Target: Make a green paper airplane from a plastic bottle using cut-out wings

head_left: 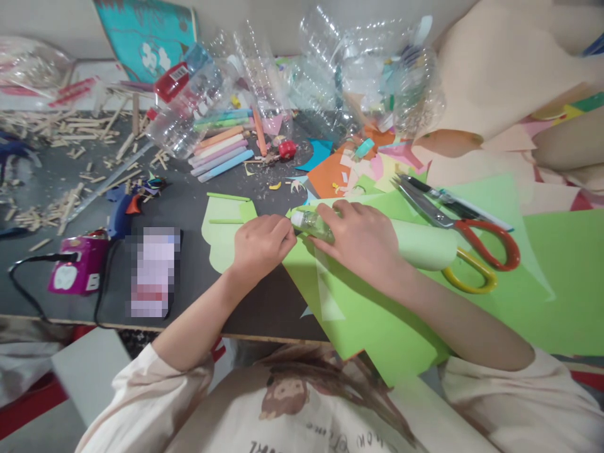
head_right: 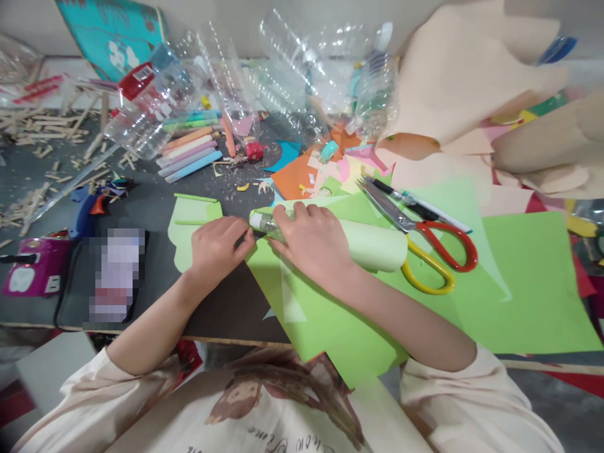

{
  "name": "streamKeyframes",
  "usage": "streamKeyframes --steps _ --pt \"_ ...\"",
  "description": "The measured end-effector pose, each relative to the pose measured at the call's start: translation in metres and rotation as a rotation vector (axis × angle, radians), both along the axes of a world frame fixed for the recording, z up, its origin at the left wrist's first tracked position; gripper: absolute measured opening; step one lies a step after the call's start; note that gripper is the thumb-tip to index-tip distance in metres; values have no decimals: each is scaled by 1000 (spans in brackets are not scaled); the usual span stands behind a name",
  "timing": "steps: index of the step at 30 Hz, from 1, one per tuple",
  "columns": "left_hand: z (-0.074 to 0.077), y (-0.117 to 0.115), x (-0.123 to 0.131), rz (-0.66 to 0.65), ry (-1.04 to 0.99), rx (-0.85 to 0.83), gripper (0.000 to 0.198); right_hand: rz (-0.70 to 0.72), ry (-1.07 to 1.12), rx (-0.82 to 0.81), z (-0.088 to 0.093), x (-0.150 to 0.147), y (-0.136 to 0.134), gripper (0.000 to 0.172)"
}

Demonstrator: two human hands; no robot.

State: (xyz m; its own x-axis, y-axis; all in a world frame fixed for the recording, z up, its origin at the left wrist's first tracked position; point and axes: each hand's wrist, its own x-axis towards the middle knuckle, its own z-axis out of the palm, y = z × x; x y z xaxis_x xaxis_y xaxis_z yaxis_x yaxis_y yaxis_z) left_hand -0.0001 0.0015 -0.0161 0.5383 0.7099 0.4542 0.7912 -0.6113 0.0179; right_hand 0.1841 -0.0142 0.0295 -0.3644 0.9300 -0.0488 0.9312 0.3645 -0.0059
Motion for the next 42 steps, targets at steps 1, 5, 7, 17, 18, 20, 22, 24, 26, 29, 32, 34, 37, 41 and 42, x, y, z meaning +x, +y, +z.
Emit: streamKeyframes --steps 1,5,7,17,18,20,22,24,26,29,32,34,37,41,42 --pt "0 0 0 3 1 -6 22 -3 -1 -4 0 0 0 38" --pt "0 0 1 36 -77 -152 20 -15 23 0 0 1 2 39" --pt "0 0 1 26 -213 -299 18 -25 65 4 1 4 3 40" --pt "-6 10 -5 -93 -383 -410 29 -101 302 -58 16 15 7 46" --pt "-7 10 -6 -98 -363 -371 30 -103 306 -62 16 15 7 46" --pt "-7 10 -7 -101 -333 -310 31 -104 306 -68 16 15 7 47" --pt "-8 9 -7 -96 -315 -267 30 -106 296 -73 15 14 6 48" --pt "-8 7 -5 -88 -319 -237 28 -113 279 -79 15 12 6 49" --pt "-8 5 -4 -82 -340 -217 25 -115 264 -86 15 11 5 48" --pt "-6 5 -3 -65 -344 -206 21 -109 248 -100 15 9 4 47" --pt "-5 6 -4 -41 -315 -209 18 -98 247 -98 15 9 4 48" --pt "-4 7 -5 -62 -325 -187 18 -93 252 -95 15 9 4 48" --pt "-4 7 -5 -116 -343 -112 19 -92 248 -95 15 10 4 47" --pt "-5 5 -4 -102 -330 -79 22 -85 225 -86 14 8 3 45" --pt "-5 5 -3 -89 -337 -102 23 -83 216 -82 14 7 3 44"
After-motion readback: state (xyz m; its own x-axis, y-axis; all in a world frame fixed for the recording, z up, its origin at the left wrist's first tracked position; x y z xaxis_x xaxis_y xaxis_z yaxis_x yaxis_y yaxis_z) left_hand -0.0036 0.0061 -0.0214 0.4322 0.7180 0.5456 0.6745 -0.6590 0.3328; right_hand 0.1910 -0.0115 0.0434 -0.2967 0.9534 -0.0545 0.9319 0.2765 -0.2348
